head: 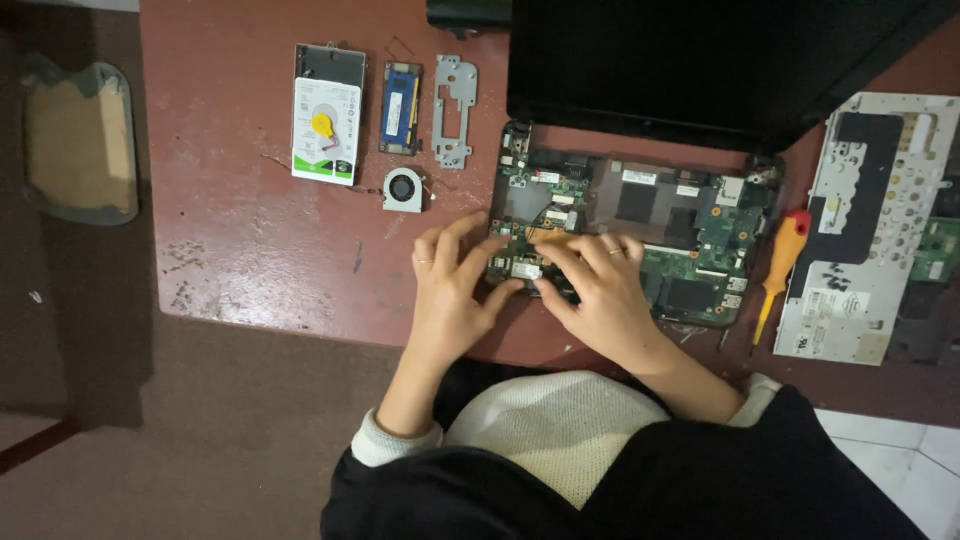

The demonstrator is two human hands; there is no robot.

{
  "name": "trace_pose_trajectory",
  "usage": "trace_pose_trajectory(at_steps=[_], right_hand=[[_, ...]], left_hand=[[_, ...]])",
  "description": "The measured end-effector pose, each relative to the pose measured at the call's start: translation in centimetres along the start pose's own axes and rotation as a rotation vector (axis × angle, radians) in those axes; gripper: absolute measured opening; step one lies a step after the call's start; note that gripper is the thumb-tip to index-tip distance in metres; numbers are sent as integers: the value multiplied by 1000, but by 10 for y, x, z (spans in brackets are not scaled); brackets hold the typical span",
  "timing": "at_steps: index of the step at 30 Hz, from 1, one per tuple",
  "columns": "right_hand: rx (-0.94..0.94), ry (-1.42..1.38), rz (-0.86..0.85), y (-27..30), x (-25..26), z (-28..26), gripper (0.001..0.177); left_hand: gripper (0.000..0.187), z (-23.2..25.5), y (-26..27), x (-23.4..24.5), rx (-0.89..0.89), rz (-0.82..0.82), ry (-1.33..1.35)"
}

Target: The person uses a yellow plastic pry tool to remove screws and detach components from a disassembled laptop motherboard. They remove a cooling fan and a small circuit board, placing them on the table next to other parts like a hard drive and RAM stick.

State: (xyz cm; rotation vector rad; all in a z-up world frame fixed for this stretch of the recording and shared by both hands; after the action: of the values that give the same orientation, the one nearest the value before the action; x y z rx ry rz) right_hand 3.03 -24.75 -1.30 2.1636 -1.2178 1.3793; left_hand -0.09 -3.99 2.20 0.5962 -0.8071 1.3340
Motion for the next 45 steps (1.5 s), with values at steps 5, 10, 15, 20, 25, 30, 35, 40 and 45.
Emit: trace_pose_trajectory(at_steps=[5, 10, 15, 20, 25, 30, 35, 40, 45], right_hand=[[7, -40, 35, -1, 5, -5, 27], [29, -60, 95, -14, 7, -26, 17], [39, -51, 72, -31, -4, -35, 12], [56, 17, 50, -35, -9, -39, 14], [64, 41, 61, -29, -21, -30, 17], [81, 27, 77, -29, -21, -30, 18], [67, 23, 61, -32, -17, -33, 21], [68, -9, 64, -35, -14, -34, 24], [64, -42, 91, -35, -14, -34, 11]], left_hand=[[39, -12, -4, 23, -26, -27, -73], [25, -15, -11, 30, -88, -21, -122], [24, -31, -7, 6, 3, -40, -34], [20, -24, -6, 5, 51, 5, 51], [23, -21, -7, -6, 66, 48, 1], [27, -14, -6, -16, 118, 87, -137], [27, -9, -9, -16, 158, 60, -187], [27, -10, -9, -18, 173, 55, -222], [29, -12, -11, -4, 107, -20, -189]])
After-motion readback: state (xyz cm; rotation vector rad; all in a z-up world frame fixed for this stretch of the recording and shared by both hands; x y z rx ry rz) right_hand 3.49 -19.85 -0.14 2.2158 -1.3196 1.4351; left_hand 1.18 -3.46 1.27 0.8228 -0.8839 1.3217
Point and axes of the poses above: each hand's wrist, its own y-axis away from the middle knuckle, its own x-axis out of the back of the hand, z = x × y, the point moved 1 cm from there along -y, towards the middle knuckle, and after that the axes turned 10 degrees about -z, right-handed, at the moved point
